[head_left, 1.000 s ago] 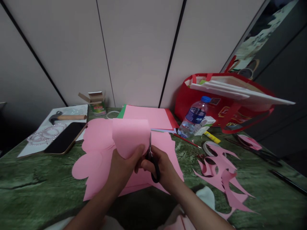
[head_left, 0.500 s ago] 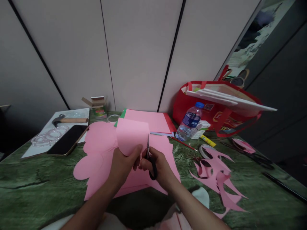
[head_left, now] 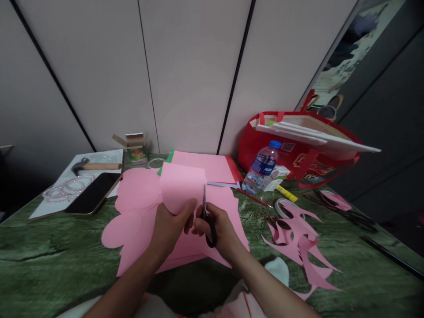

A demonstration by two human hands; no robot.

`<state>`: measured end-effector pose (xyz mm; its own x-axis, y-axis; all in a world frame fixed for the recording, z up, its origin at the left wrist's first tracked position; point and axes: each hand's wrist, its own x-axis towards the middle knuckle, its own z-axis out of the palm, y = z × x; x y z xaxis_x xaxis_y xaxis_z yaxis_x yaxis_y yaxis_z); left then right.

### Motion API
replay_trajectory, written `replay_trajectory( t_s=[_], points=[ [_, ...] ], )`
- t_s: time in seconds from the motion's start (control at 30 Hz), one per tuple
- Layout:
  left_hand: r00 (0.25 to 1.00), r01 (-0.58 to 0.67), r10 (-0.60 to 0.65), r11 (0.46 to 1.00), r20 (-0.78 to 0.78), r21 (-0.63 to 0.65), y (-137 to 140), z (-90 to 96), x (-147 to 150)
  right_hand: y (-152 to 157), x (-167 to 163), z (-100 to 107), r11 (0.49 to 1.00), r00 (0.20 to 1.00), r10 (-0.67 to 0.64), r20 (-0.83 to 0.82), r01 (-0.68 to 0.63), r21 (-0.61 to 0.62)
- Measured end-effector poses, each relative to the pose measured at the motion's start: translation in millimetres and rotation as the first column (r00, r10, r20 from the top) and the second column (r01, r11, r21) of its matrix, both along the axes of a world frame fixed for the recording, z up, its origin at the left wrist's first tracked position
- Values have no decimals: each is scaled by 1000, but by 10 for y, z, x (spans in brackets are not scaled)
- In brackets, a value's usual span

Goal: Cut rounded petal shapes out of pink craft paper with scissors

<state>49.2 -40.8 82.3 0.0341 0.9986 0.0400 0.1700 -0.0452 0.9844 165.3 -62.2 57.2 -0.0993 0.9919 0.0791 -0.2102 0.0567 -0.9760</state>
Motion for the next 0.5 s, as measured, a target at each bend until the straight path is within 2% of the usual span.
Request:
replay_trajectory(
  t_s=[0.5],
  points=[
    [999,-24,24,1000,-45,-2,-5,14,-9,7,4,-49,999,1000,-31,1,31,-20]
  ],
)
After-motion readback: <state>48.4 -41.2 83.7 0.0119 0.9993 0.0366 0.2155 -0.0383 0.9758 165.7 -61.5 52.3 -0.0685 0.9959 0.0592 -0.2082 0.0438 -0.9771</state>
